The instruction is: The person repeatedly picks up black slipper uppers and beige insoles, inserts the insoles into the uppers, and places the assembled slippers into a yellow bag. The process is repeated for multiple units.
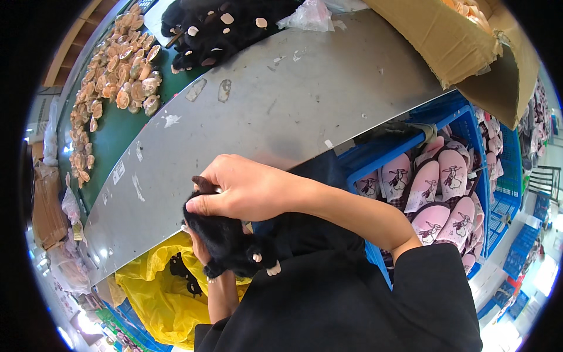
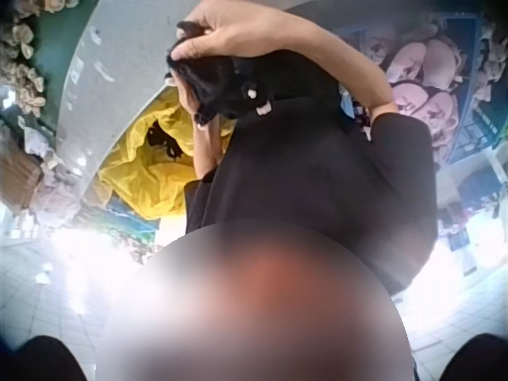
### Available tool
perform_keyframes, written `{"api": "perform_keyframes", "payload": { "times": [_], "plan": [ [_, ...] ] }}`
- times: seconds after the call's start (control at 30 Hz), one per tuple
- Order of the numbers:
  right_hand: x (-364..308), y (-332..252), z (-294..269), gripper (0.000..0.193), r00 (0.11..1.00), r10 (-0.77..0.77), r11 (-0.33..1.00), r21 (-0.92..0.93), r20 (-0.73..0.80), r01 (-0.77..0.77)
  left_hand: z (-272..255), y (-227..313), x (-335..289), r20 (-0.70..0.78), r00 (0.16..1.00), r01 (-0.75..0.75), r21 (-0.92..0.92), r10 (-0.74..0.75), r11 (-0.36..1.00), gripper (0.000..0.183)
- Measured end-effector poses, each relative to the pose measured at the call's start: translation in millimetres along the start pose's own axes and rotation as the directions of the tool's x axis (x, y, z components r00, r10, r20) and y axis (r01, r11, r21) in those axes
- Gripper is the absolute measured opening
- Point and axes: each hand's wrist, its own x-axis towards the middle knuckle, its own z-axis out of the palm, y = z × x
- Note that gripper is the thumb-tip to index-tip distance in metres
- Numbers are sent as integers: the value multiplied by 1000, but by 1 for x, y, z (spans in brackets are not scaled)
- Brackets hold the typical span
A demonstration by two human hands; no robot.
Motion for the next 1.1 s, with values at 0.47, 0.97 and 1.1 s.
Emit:
{"api": "perform_keyframes", "payload": {
  "times": [0.47,0.97,1.1],
  "plan": [
    [12,-5,7,42,1000,20,998,-59,-21,-21,15,7,0,-288,950,-90,126,123,988,81],
    [4,-1,14,53,951,-33,987,-161,-308,-18,64,16,-1,-182,958,-107,493,223,864,79],
    [-17,3,7,48,956,-76,983,-180,-285,24,70,16,3,-134,949,-178,516,285,838,83]
  ]
}}
